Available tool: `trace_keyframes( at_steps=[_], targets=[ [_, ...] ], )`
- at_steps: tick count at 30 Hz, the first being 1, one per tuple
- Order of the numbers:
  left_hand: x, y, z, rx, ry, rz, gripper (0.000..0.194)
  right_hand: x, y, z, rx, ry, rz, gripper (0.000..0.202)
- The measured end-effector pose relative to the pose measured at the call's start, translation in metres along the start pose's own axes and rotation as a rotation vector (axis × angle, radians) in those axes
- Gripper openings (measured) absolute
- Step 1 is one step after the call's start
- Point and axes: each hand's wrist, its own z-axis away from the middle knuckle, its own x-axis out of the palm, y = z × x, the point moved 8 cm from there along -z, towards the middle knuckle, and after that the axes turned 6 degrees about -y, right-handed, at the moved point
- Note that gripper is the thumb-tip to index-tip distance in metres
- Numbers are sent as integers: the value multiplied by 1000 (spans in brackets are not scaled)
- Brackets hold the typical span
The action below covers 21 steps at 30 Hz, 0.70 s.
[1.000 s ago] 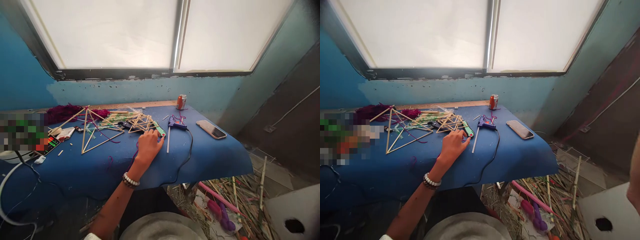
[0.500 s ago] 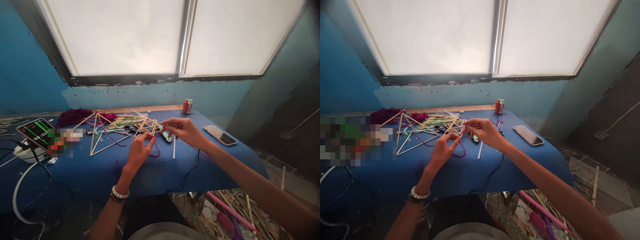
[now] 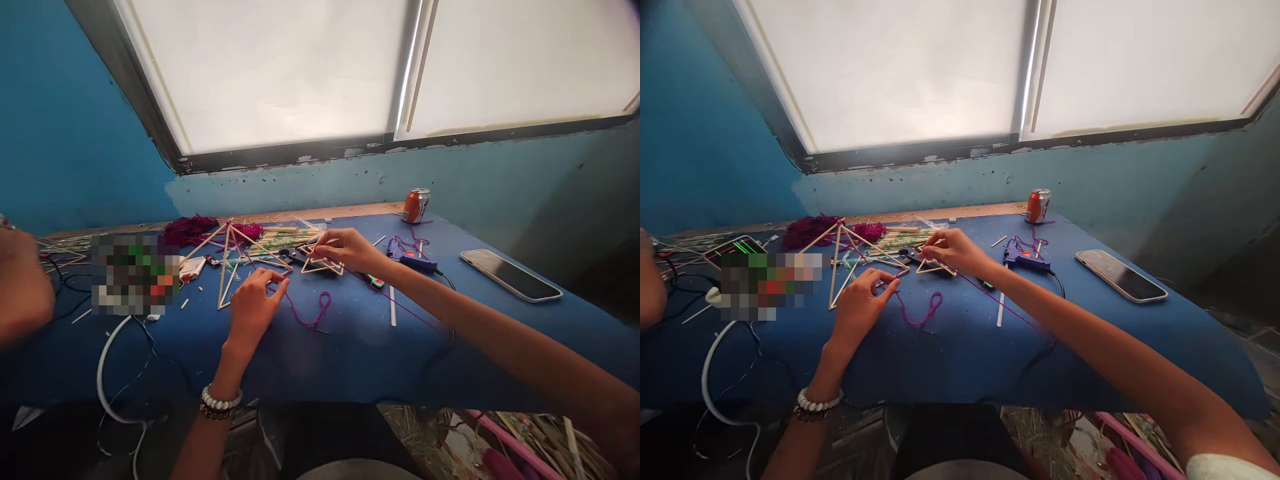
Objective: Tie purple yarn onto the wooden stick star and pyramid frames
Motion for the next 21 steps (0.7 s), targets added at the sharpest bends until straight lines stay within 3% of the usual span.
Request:
trace_keyframes(
  at_steps=[3,6,10,13,18,21],
  targets=[
    [-10,-3,-1,-8,73,31,24,2,-9,-17,-39,-37,37,18],
    [-25,-4,-10,-14,144,217,26,6,-19,-33,-68,-88,80,20],
    [-30,1,-35,-47,90,454,35,16,-27,-54,-91,-161,119,27],
    [-27,4,-50,-56,46,462,36,20,-33,-68,-188,-178,136,28],
    [-31,-10,-53,-101,184,383,35,26,-40,-83,-251,-194,98,19],
    [-30,-13,-50,-112,208,302,33,30,-47,-83,-294,-118,175,15]
  ],
)
